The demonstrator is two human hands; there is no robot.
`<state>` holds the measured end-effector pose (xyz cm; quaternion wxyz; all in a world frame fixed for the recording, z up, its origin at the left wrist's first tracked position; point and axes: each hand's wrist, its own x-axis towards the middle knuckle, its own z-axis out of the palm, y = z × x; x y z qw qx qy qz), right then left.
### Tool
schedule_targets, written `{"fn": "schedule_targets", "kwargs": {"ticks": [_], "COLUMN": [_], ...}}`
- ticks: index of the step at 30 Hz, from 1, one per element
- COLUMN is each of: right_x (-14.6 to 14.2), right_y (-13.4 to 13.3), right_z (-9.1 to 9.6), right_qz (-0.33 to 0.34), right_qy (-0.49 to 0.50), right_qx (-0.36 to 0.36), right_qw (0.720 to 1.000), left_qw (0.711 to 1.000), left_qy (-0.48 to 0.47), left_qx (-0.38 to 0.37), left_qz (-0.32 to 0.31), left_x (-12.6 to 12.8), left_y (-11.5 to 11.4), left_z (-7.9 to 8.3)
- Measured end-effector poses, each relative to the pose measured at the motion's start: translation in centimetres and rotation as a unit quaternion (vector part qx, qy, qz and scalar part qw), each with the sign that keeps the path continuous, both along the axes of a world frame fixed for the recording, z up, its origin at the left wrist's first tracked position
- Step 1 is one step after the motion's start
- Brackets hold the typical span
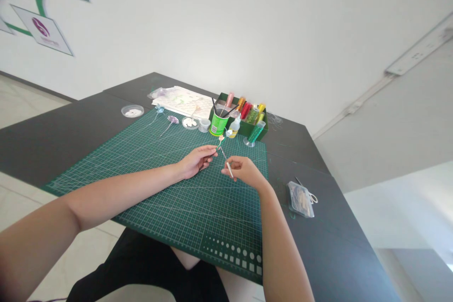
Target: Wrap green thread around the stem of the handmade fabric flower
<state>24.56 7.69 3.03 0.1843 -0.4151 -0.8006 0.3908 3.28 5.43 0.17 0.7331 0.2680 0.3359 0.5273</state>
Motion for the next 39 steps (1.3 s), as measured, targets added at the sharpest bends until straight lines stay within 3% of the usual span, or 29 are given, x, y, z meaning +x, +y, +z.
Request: {"fn": "schedule_targets", "kwargs": {"ticks": [2,6,12,21,39], "right_x": [-0.1,-0.2,-1.1,-2.0,-3.7], "right_y": [0.1,-0.2,-0.8,-1.1,-1.2], "right_z": [-0.3,-0.1,0.3,0.5,0.0], "right_qz": [-0.048,-0.118,-0.078,-0.049,-0.034], "right_qy": [-0.049,-0.149,-0.273,-0.361,-0.413], "right_qx": [0.098,0.270,0.376,0.410,0.395], "right_qw": [0.993,0.944,0.882,0.836,0.820], "left_qw": [1.000,0.998,0.995,0.995,0.992], "left_qy": [0.005,0.022,0.042,0.044,0.024], "left_qx": [-0.007,-0.024,-0.028,-0.013,-0.038], "left_qz": [0.006,0.051,0.081,0.094,0.117], "left_x": [0.0,0.2,0.4,0.5,0.5], "left_y": [-0.1,-0.3,-0.7,-0.8,-0.6], "left_z": [0.1,0.0,0.1,0.3,0.4]}}
